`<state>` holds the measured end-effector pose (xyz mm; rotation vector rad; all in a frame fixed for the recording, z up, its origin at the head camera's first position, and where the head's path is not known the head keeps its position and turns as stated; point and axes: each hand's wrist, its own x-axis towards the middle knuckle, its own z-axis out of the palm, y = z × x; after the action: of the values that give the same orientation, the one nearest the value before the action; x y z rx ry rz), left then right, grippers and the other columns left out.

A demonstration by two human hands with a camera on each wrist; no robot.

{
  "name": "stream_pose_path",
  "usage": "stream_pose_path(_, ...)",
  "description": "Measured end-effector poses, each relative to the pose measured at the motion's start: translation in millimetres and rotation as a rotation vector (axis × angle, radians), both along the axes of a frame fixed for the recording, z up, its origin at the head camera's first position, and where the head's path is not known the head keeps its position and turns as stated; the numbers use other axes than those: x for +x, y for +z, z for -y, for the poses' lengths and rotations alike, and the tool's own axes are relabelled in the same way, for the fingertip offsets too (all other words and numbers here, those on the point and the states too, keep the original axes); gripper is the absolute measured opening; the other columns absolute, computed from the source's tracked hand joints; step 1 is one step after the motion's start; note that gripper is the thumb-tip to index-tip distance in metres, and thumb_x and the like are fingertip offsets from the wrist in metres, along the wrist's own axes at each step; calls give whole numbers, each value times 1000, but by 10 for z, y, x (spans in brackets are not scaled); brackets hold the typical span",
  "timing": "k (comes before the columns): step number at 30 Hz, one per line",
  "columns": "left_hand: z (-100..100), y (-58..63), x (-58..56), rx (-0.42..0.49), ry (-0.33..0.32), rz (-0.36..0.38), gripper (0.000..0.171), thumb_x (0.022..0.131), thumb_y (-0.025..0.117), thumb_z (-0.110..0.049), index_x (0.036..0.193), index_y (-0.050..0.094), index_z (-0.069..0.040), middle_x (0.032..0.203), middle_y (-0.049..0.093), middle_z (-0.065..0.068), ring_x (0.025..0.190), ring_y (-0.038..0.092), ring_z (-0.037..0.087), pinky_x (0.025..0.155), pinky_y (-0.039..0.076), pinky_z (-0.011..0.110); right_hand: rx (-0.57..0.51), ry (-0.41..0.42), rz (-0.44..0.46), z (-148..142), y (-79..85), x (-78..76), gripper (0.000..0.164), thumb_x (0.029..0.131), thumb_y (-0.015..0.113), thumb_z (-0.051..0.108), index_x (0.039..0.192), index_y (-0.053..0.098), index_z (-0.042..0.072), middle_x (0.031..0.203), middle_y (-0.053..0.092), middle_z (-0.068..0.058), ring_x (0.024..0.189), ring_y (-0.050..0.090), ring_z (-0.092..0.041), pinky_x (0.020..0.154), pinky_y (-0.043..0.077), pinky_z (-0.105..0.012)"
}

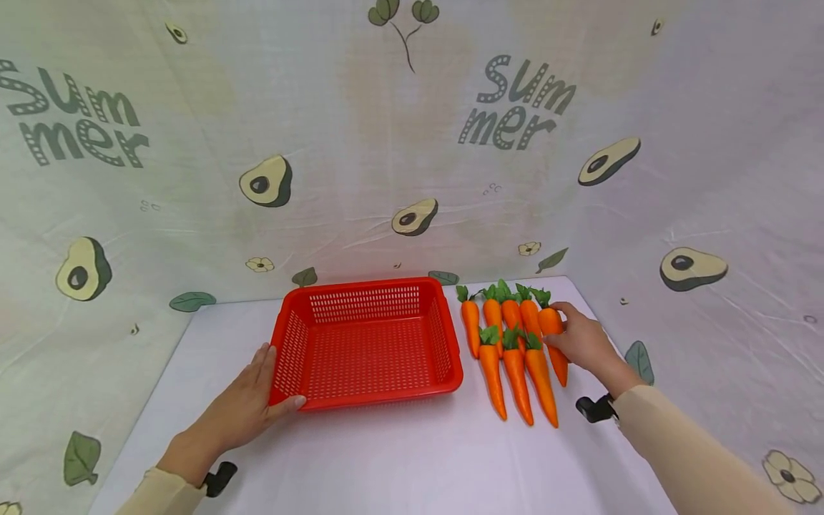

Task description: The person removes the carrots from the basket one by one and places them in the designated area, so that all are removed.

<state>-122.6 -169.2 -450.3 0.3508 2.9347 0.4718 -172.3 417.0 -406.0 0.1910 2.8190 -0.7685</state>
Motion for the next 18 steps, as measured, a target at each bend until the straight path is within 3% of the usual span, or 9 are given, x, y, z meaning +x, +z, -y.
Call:
stream_pose_path(10,-2,-2,3,-4,2,-2,128,89,53,-86,165,12,8,173,16,29,157,24,51,121,35,66,20,-47,77,-201,-292,60,72,98,68,17,154,30,-9,133,50,-46,76,67,-24,65,65,-36)
stream_pose_path(18,-11,1,3,-6,9,8,124,91,61,-78,166,11,7,173,15,29,157,24,51,119,37,66,-10,-58,135,-292,-512,78,73,96,69,19,154,33,-6,128,56,-41,75,65,-23,66,64,-34)
